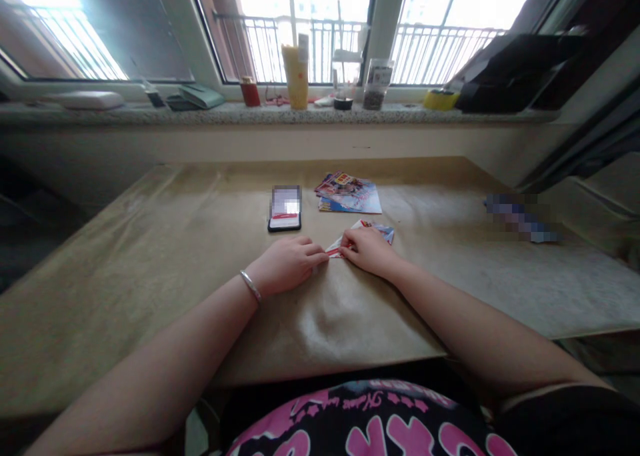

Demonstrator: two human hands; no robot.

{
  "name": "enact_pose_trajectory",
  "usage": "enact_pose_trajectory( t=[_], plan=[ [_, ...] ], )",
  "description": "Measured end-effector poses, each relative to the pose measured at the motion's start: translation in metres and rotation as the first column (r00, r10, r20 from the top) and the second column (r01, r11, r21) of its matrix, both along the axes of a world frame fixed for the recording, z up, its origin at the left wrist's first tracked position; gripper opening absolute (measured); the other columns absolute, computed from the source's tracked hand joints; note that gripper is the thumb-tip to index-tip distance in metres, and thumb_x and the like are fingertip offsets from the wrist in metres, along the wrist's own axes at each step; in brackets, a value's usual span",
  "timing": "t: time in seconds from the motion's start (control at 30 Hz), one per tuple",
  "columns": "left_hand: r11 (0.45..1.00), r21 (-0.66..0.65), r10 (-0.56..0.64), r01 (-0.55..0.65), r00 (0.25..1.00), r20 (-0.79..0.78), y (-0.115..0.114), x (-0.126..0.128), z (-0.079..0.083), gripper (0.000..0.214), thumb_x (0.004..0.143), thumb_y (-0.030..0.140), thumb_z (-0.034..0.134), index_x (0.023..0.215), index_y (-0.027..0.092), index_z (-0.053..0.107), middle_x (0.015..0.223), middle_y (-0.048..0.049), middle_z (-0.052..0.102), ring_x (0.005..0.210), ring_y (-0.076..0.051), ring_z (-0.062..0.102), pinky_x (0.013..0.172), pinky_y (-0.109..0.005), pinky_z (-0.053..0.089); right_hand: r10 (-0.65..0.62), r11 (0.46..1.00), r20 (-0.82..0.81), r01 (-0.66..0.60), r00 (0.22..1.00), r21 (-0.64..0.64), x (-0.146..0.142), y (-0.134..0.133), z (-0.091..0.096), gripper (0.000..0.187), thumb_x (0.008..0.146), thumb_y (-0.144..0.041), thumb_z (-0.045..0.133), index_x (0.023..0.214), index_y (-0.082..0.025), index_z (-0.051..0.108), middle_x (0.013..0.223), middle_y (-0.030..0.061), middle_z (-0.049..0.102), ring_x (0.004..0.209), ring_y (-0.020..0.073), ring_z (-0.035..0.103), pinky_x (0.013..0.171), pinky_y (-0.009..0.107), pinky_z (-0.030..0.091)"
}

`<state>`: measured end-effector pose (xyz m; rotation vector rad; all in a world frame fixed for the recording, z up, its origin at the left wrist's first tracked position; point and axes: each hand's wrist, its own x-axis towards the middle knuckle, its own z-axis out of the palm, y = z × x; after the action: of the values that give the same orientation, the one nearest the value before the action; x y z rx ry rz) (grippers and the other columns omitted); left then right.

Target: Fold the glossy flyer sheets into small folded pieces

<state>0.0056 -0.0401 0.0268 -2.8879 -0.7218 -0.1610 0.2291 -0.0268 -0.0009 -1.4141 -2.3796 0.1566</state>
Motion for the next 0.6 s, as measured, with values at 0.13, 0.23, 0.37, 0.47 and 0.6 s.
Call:
enact_pose_trajectory(
  t=[0.13,0.23,0.37,0.47,0.6],
  plan=[
    [1.0,-0.015,0.01,-0.011,1.0,-0.009,0.0006,-0.0018,0.0032,0.026,0.084,0.012,0.051,0.107,0.018,0.063,0.103,-0.0057,0.067,0.092,-0.02,0.058,0.078,-0.032,0.05,0.004,1.0,-0.003,-0.004,1.0,-0.001,0.0007,0.0008,-0.0013,0.01,0.081,-0.028,0.06,0.076,-0.02,0.063,0.078,0.0029,0.07,0.073,0.0175,0.06,0.066,0.028,0.034],
    [0.999,-0.041,0.004,-0.003,1.0,0.001,0.0021,-0.0035,0.0043,0.026,0.085,0.011,0.05,0.105,0.017,0.064,0.105,-0.0053,0.067,0.094,-0.019,0.059,0.081,-0.031,0.05,0.009,1.0,-0.009,-0.009,1.0,-0.004,0.0021,0.0025,-0.0043,0.01,0.081,-0.028,0.06,0.076,-0.02,0.064,0.079,0.0031,0.07,0.073,0.0172,0.06,0.067,0.028,0.034],
    [0.998,-0.063,0.006,-0.003,0.999,0.044,0.0038,-0.0051,0.0028,0.026,0.085,0.01,0.048,0.103,0.017,0.065,0.105,-0.0048,0.067,0.093,-0.017,0.06,0.081,-0.029,0.051,0.034,0.999,-0.023,-0.034,0.999,-0.004,0.0023,0.0036,-0.0073,0.009,0.081,-0.028,0.061,0.077,-0.02,0.064,0.079,0.0034,0.069,0.075,0.0178,0.059,0.07,0.029,0.035],
    [0.998,-0.068,0.009,-0.004,0.997,0.081,0.0045,-0.0062,0.0008,0.025,0.085,0.011,0.048,0.101,0.017,0.066,0.105,-0.0051,0.067,0.093,-0.017,0.059,0.082,-0.029,0.05,0.063,0.997,-0.033,-0.062,0.997,0.037,-0.0003,0.0025,-0.0062,0.008,0.081,-0.026,0.063,0.077,-0.019,0.063,0.08,0.0039,0.069,0.078,0.0188,0.057,0.074,0.03,0.036],
    [0.996,-0.083,-0.003,0.014,0.991,0.13,0.006,-0.0087,-0.0018,0.025,0.085,0.011,0.047,0.1,0.018,0.065,0.105,-0.0049,0.066,0.094,-0.016,0.06,0.083,-0.028,0.05,0.122,0.983,-0.012,-0.12,0.992,0.139,-0.0035,0.0023,-0.0039,0.011,0.083,-0.028,0.063,0.077,-0.019,0.062,0.081,0.0053,0.068,0.084,0.0207,0.054,0.088,0.035,0.033]
  ],
)
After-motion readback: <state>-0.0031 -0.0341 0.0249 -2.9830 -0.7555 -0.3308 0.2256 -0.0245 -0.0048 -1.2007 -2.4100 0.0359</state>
